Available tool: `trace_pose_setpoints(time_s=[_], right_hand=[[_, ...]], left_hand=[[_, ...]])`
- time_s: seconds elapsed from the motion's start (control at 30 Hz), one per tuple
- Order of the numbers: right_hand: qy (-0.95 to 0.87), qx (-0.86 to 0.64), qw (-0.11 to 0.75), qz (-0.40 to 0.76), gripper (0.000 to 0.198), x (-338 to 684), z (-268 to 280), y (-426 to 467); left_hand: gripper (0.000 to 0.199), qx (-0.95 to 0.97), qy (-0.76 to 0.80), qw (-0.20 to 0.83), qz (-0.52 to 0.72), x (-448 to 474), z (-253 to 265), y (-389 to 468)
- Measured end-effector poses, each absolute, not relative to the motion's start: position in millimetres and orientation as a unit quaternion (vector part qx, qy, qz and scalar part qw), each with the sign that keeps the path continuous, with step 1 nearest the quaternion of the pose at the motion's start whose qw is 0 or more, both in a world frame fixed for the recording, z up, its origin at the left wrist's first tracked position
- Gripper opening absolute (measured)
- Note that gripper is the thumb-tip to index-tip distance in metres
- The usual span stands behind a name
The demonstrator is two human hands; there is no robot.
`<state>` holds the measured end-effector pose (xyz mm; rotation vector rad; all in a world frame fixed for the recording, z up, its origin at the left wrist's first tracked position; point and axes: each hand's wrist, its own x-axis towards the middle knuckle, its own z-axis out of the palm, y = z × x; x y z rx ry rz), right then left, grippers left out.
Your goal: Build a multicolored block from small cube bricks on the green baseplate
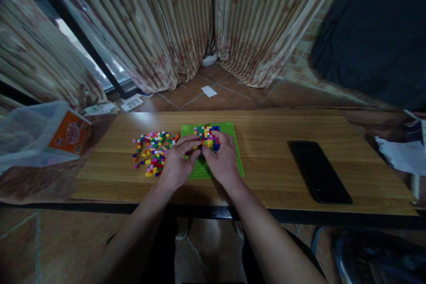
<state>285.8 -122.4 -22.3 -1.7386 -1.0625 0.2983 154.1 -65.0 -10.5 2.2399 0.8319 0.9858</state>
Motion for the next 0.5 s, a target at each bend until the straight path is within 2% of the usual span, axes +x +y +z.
trace_pose_setpoints(time_s=[0.5], right_hand=[[-0.447,-0.714,0.521,0.139,0.041,286.9,-23.2,-121.7]], left_hand=[[0.019,0.883,0.334,0.175,0.282,152.3,3.5,-64.9]])
